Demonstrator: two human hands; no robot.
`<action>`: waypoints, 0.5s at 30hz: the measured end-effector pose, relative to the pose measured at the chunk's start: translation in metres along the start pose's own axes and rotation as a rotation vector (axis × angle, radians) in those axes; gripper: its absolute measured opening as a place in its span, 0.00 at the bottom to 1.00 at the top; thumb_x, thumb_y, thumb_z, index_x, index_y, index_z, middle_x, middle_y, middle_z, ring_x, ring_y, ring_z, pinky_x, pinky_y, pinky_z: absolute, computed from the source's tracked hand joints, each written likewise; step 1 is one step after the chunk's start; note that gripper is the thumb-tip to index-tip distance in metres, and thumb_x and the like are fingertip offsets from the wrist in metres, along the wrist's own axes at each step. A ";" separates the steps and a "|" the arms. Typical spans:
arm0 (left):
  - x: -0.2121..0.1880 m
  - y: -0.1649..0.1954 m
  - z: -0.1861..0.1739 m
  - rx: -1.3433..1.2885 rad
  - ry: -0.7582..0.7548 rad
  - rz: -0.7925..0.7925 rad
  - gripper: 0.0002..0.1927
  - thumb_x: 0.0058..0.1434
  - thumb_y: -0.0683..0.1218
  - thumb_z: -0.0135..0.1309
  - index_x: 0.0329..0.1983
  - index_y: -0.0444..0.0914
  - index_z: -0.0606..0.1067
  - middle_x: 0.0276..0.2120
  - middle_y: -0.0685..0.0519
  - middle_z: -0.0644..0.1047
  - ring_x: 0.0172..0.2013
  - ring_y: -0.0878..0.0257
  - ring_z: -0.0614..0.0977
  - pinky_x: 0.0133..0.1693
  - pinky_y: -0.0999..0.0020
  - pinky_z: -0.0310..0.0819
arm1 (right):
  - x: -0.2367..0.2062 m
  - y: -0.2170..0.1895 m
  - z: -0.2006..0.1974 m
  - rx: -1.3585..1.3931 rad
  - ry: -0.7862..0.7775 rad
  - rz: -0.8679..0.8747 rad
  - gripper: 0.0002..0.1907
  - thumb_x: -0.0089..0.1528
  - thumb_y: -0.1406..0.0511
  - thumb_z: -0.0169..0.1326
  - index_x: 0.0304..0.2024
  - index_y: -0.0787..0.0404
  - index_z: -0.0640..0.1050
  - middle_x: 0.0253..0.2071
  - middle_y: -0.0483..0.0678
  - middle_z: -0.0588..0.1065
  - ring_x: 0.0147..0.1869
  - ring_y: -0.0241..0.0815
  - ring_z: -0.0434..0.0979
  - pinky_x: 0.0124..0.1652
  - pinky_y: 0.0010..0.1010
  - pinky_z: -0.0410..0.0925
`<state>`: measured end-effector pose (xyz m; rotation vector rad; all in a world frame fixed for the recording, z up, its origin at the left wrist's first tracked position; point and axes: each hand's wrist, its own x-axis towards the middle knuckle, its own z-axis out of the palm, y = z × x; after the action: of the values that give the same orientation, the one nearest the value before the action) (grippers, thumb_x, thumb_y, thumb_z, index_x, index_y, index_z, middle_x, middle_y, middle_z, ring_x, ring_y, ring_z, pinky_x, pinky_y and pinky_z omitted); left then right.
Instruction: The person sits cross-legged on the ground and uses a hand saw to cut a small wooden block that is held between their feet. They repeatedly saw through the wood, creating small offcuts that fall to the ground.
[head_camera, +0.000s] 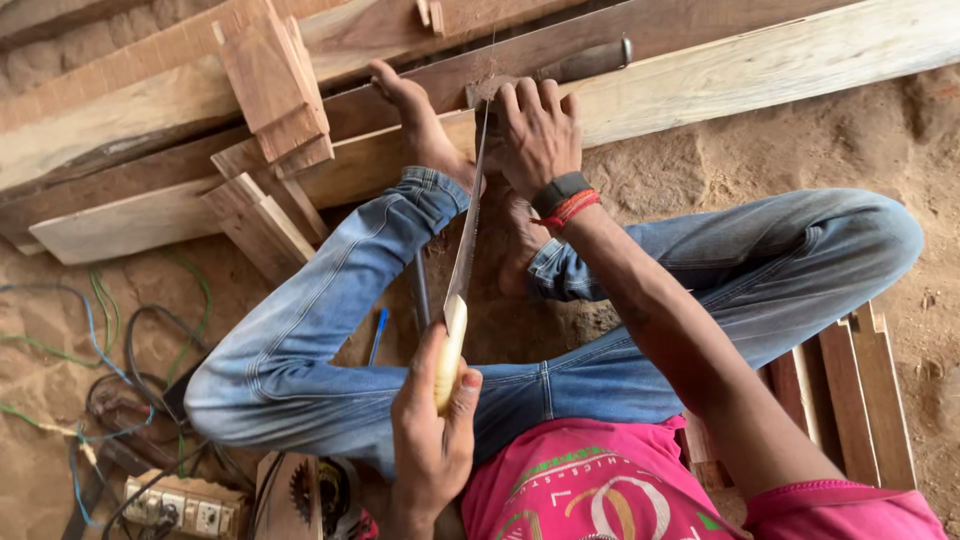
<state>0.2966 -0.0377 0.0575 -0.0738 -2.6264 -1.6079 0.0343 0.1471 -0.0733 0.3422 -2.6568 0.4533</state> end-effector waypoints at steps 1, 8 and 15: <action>-0.005 -0.002 0.001 -0.021 0.010 -0.092 0.25 0.69 0.43 0.53 0.68 0.29 0.66 0.41 0.43 0.80 0.37 0.56 0.83 0.41 0.64 0.79 | 0.001 -0.005 -0.003 -0.047 0.010 -0.009 0.32 0.44 0.60 0.65 0.50 0.57 0.70 0.45 0.49 0.69 0.51 0.50 0.67 0.47 0.44 0.61; 0.038 -0.004 0.028 0.068 0.173 0.081 0.19 0.71 0.41 0.54 0.63 0.31 0.71 0.50 0.37 0.80 0.49 0.48 0.85 0.50 0.60 0.79 | 0.003 -0.011 0.000 0.015 -0.065 0.004 0.29 0.47 0.57 0.66 0.46 0.57 0.69 0.44 0.50 0.69 0.52 0.52 0.67 0.47 0.46 0.60; 0.163 -0.028 0.087 -0.036 0.123 0.163 0.21 0.75 0.43 0.48 0.69 0.32 0.66 0.59 0.34 0.76 0.58 0.40 0.79 0.54 0.57 0.77 | 0.009 0.011 0.019 -0.157 -0.020 0.018 0.23 0.56 0.64 0.63 0.50 0.57 0.67 0.48 0.50 0.67 0.55 0.53 0.66 0.48 0.47 0.61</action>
<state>0.1293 0.0281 0.0056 -0.1803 -2.4320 -1.5533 0.0160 0.1486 -0.0886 0.2754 -2.6955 0.2453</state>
